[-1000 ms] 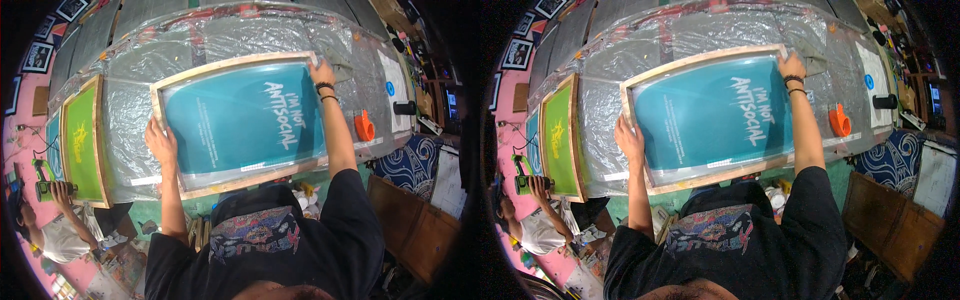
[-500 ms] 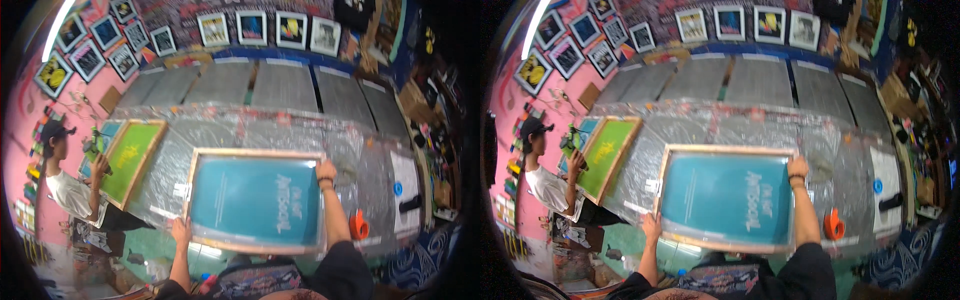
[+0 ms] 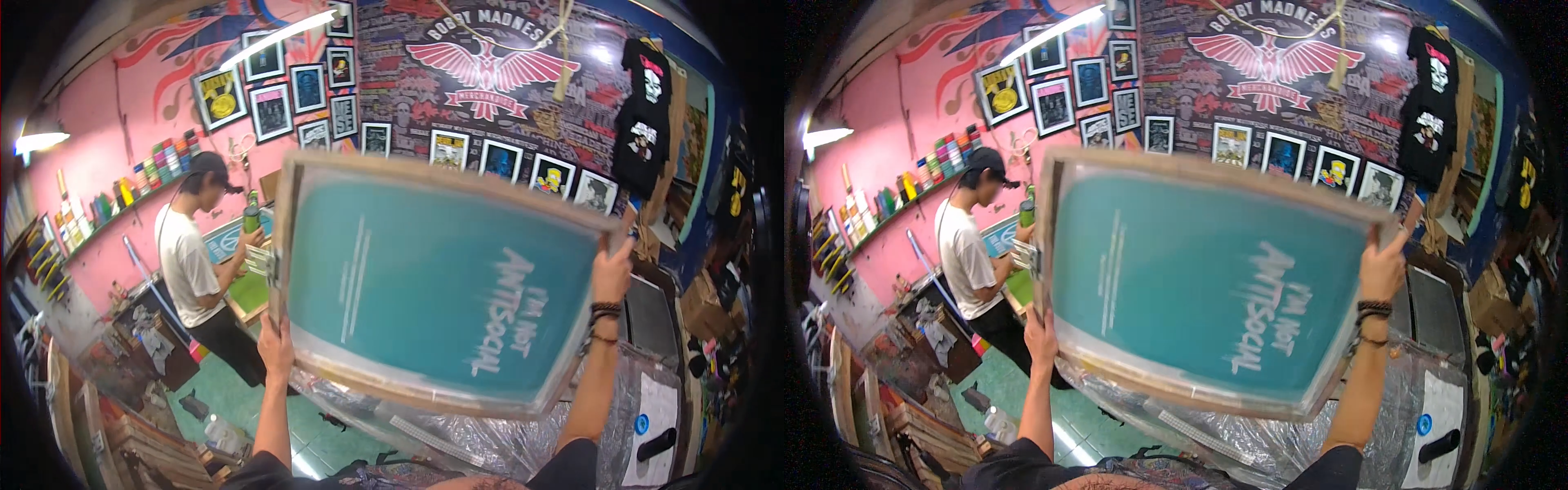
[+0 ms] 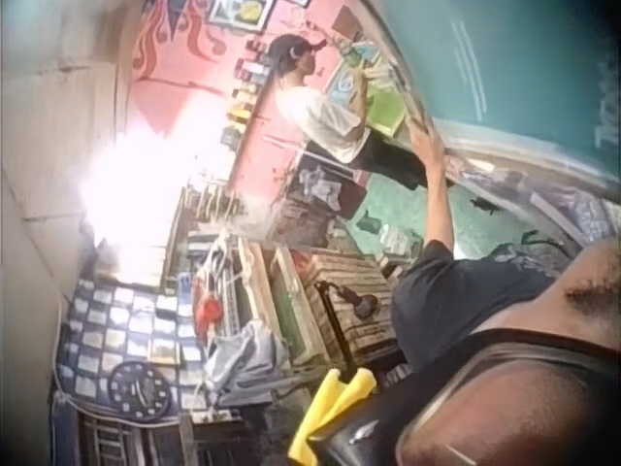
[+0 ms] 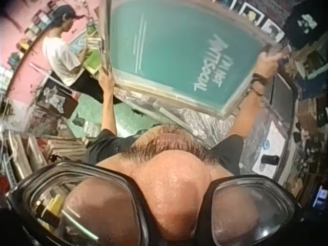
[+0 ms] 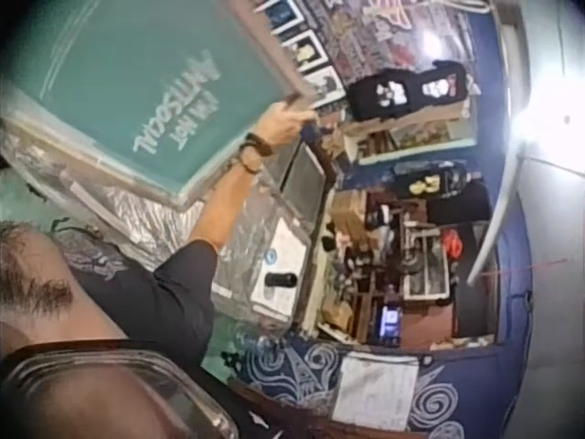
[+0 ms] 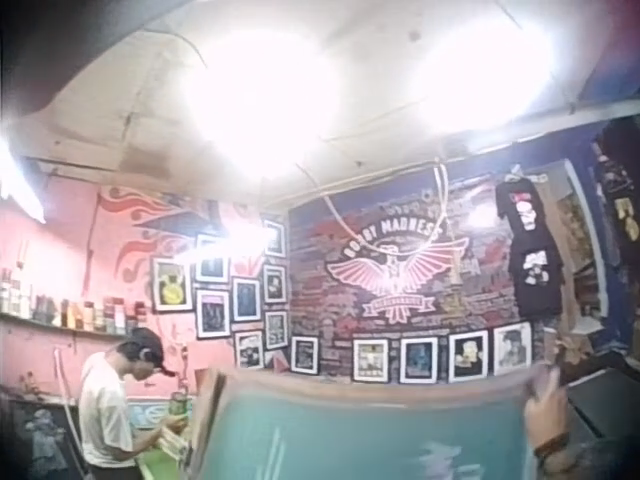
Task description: Taping the edges of a screen printing frame to prepare it for printing, and inspecting the alignment of the design.
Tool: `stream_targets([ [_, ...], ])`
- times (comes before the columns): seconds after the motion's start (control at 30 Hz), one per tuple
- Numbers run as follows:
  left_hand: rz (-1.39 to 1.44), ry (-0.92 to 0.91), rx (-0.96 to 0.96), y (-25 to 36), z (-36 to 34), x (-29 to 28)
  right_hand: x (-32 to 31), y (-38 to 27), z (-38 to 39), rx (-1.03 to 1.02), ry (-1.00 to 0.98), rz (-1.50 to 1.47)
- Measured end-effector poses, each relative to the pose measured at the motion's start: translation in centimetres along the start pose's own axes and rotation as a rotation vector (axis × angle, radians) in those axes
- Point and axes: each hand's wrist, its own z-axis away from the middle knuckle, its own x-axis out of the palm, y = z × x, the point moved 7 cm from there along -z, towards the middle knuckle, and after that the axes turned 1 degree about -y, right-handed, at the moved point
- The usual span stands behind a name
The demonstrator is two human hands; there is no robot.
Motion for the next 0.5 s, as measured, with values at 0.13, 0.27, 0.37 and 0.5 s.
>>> stream_targets([
  [0.13,0.097,0.181,0.054,0.4,-6.7,-7.9,-7.1,-10.6,-6.2,-0.242,0.197,-0.195],
  [0.27,0.164,0.329,0.009,-1.8,-11.2,-15.1,-13.3,-21.6,-9.0,-0.232,0.141,-0.347],
  [0.37,0.279,0.344,-0.095,-3.9,-12.7,-19.0,-14.0,-26.8,-11.6,-0.326,0.260,-0.446],
  [0.5,0.226,0.574,0.052,-4.7,-13.1,-24.0,-15.8,-32.8,-10.5,-0.364,0.297,-0.565],
])
